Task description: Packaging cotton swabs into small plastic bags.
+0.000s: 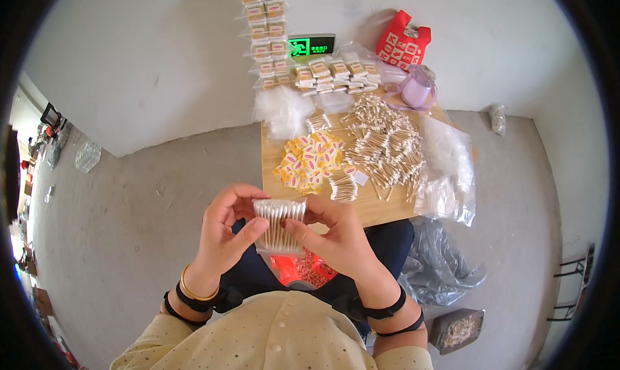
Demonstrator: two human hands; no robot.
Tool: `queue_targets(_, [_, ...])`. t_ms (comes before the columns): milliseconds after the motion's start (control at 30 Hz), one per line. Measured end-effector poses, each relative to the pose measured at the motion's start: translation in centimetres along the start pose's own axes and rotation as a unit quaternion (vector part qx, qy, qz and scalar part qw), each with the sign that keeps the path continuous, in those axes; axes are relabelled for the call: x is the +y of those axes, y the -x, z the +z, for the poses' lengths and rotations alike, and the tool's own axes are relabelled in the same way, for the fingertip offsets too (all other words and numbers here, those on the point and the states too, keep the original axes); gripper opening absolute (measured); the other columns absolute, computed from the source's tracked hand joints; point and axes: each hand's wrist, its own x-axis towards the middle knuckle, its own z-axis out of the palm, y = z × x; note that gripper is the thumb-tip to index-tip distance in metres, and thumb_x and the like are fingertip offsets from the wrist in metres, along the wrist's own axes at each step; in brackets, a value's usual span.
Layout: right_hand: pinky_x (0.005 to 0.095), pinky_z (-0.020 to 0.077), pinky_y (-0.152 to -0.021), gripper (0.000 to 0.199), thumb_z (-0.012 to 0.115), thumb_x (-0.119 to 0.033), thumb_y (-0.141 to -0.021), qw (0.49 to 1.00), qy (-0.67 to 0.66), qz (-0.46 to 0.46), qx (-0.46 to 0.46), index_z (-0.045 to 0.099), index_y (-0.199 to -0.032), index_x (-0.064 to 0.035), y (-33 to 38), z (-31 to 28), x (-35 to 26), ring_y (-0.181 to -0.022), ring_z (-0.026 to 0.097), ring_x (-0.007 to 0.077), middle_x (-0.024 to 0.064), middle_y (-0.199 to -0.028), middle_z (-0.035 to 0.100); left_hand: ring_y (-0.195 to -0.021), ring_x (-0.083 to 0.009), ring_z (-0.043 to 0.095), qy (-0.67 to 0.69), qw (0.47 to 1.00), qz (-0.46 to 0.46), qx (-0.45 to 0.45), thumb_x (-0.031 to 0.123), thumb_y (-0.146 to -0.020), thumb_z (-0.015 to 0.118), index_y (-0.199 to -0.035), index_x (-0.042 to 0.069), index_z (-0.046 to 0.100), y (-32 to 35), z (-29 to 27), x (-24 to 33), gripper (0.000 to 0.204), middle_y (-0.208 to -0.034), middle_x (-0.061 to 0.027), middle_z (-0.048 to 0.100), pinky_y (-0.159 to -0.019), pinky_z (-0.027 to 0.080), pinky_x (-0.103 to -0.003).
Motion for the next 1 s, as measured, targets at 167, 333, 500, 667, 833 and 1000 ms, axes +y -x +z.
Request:
queue_targets(167, [0.0274,0.0525,-0.083,0.018,0.071,-0.006,-0.095,1.000,0.016,-0.007,-0.014,0.066,-0.107,0.0053,-0.1,0.4,-1.3,-0.090,0.065,0.0097,0.0053,-0.095,0.070,-0.082,-0.0112,0.072,-0.006,1.000,-0.027,-0.002,0.013,-0.095,0.074,-0.107,0.000,0.070,-0.3,-0.3,0.1,0.018,-0.097,-0.0068,0.076,-0.076,0.057,-0.025])
queue_targets(333, [0.0284,0.0532,-0.085,0.017,0.070,-0.004,-0.095,0.998,0.043,-0.056,-0.008,0.064,-0.108,0.0042,-0.2,0.3,-0.5,-0.090,0.065,0.0107,0.0068,-0.099,0.070,-0.086,-0.0109,0.072,0.029,0.998,-0.056,-0.011,0.012,-0.096,0.072,-0.110,-0.002,0.070,0.3,-0.3,-0.3,0.021,-0.101,-0.0080,0.076,-0.079,0.058,-0.026])
queue_targets(500, [0.0285,0.0534,-0.080,0.017,0.076,-0.001,-0.088,0.995,0.083,-0.057,-0.007,0.065,-0.101,0.0023,-0.3,-0.2,0.2,-0.086,0.066,0.0125,0.0068,-0.092,0.068,-0.091,-0.0131,0.072,0.034,0.995,-0.085,-0.030,0.011,-0.094,0.075,-0.111,-0.004,0.069,0.3,-0.2,0.4,0.024,-0.105,-0.0098,0.075,-0.082,0.058,-0.028])
queue_targets(667, [0.0302,0.0529,-0.075,0.021,0.079,0.000,-0.083,0.979,0.186,-0.087,-0.007,0.066,-0.099,0.0015,-0.1,0.7,-2.0,-0.083,0.067,0.0177,0.0081,-0.089,0.067,-0.091,-0.0158,0.073,-0.065,0.996,-0.007,-0.062,0.008,-0.087,0.081,-0.109,-0.004,0.069,0.4,-0.4,0.4,0.028,-0.101,-0.0115,0.074,-0.081,0.058,-0.028])
queue_targets(833, [0.0329,0.0527,-0.074,0.023,0.080,0.001,-0.080,0.972,0.213,-0.100,-0.011,0.067,-0.098,0.0006,0.2,0.6,-2.3,-0.083,0.067,0.0225,0.0096,-0.088,0.067,-0.089,-0.0165,0.073,-0.091,0.992,0.024,-0.086,0.007,-0.084,0.082,-0.108,-0.002,0.071,0.4,-1.1,1.5,0.028,-0.100,-0.0107,0.074,-0.078,0.058,-0.028])
queue_targets(1000, [0.0345,0.0528,-0.072,0.027,0.081,-0.001,-0.074,0.955,0.226,-0.192,-0.010,0.069,-0.098,-0.0014,0.4,0.2,-1.7,-0.083,0.068,0.0263,0.0112,-0.091,0.069,-0.084,-0.0199,0.073,-0.145,0.980,0.101,-0.088,0.003,-0.080,0.083,-0.109,0.000,0.072,0.5,-1.0,2.0,0.030,-0.098,-0.0113,0.074,-0.073,0.057,-0.028])
